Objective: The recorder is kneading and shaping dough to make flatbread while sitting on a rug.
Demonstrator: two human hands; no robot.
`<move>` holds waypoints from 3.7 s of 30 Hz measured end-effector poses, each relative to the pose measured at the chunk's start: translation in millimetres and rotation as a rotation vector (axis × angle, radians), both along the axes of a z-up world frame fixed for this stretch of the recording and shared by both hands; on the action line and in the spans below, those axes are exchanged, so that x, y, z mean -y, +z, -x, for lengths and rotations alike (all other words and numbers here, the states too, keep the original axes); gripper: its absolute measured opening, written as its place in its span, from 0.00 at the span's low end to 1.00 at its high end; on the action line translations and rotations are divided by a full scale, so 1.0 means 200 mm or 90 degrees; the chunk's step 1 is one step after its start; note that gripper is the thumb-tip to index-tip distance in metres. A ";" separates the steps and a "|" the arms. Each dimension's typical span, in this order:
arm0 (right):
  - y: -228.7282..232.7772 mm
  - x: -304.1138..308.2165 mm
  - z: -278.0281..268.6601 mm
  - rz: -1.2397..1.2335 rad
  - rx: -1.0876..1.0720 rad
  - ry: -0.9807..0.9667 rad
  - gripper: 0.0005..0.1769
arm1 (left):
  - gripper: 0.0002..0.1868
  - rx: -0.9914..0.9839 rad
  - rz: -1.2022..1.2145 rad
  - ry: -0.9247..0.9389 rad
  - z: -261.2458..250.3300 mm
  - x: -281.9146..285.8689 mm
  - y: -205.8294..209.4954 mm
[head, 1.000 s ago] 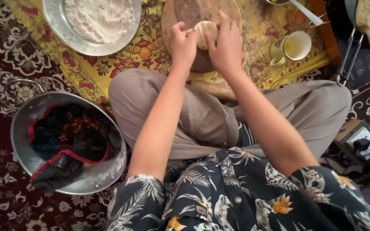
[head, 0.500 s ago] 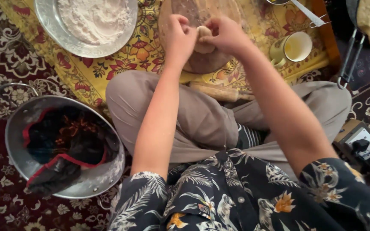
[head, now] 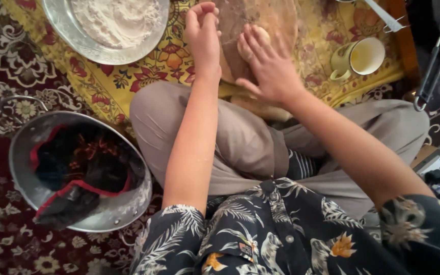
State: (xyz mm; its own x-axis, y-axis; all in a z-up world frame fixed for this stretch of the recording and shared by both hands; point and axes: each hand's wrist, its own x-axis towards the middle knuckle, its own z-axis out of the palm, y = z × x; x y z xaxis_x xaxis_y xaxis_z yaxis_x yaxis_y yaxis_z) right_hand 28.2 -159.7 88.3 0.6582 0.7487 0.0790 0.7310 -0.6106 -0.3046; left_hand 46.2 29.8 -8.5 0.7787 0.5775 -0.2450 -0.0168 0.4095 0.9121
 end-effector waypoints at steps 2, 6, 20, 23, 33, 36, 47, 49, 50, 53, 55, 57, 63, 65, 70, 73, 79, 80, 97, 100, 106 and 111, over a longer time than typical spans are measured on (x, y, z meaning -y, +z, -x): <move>-0.07 -0.04 0.02 0.036 -0.076 0.016 0.52 | 0.07 -0.009 0.017 -0.025 0.00 -0.01 0.03; -0.22 0.06 -0.05 -0.022 -0.073 0.011 0.49 | 0.05 0.095 -0.147 -0.025 0.04 -0.02 -0.05; -0.16 0.19 0.08 -0.284 -0.107 -0.324 0.23 | 0.21 -0.027 -0.741 -0.131 0.24 0.19 0.18; -0.05 0.24 0.20 -0.267 -0.189 -0.284 0.17 | 0.17 -0.068 -0.664 -0.102 0.24 0.15 0.13; 0.10 -0.12 0.17 -0.420 -0.278 -0.172 0.07 | 0.09 0.005 -0.576 -0.068 0.47 0.07 0.63; 0.09 -0.42 0.07 -0.431 -0.117 -0.065 0.13 | 0.06 0.034 -0.769 0.057 0.45 -0.20 0.45; -0.34 -1.30 -0.32 -0.009 0.082 0.136 0.17 | 0.19 -0.011 0.073 0.504 0.30 -0.45 0.20; -0.48 -1.33 -0.37 -0.001 0.055 0.139 0.10 | 0.18 0.000 0.047 0.518 0.28 -0.45 0.12; -0.54 -1.33 -0.39 0.002 0.035 0.139 0.04 | 0.18 0.019 0.018 0.527 0.28 -0.43 0.10; -0.46 -1.32 -0.42 -0.180 -0.010 0.109 0.08 | 0.16 -0.029 -0.066 0.523 0.28 -0.43 0.21; -0.39 -1.27 -0.41 -0.243 -0.303 -0.040 0.04 | 0.15 -0.041 -0.111 0.506 0.27 -0.42 0.22; -0.33 -1.14 -0.42 -0.301 -0.594 -0.204 0.03 | 0.13 -0.055 -0.153 0.481 0.26 -0.40 0.22; -0.02 -0.40 -0.33 -0.581 -0.683 -0.192 0.06 | 0.12 -0.085 -0.482 0.276 0.19 -0.22 0.26; -0.01 -0.20 -0.29 -0.333 -0.363 -0.258 0.09 | 0.12 -0.076 -0.499 0.245 0.19 -0.15 0.35; 0.02 -0.04 -0.20 -0.228 -0.227 -0.238 0.08 | 0.11 -0.038 -0.552 0.213 0.16 -0.11 0.26; 0.01 -0.02 -0.16 -0.260 -0.168 -0.190 0.09 | 0.10 -0.027 -0.562 0.218 0.18 -0.13 0.23; 0.10 -0.04 0.08 -0.058 0.097 0.008 0.20 | 0.09 -0.030 -0.555 0.211 0.15 -0.13 0.21; 0.14 -0.07 0.12 -0.012 0.242 0.106 0.26 | 0.10 -0.033 -0.553 0.203 0.15 -0.13 0.21; -0.42 -0.01 -0.30 -0.162 -0.280 -0.416 0.27 | 0.07 -0.052 -0.490 0.164 0.11 -0.15 0.05; -0.37 -0.03 -0.32 -0.158 -0.271 -0.379 0.27 | 0.06 -0.064 -0.462 0.156 0.10 -0.16 0.02; -0.31 -0.01 -0.41 -0.121 -0.461 -0.366 0.24 | 0.06 -0.066 -0.409 0.143 0.10 -0.15 0.00; -0.09 -0.03 -0.44 -0.257 -0.752 -0.403 0.18 | 0.05 -0.070 -0.414 0.140 0.09 -0.15 -0.02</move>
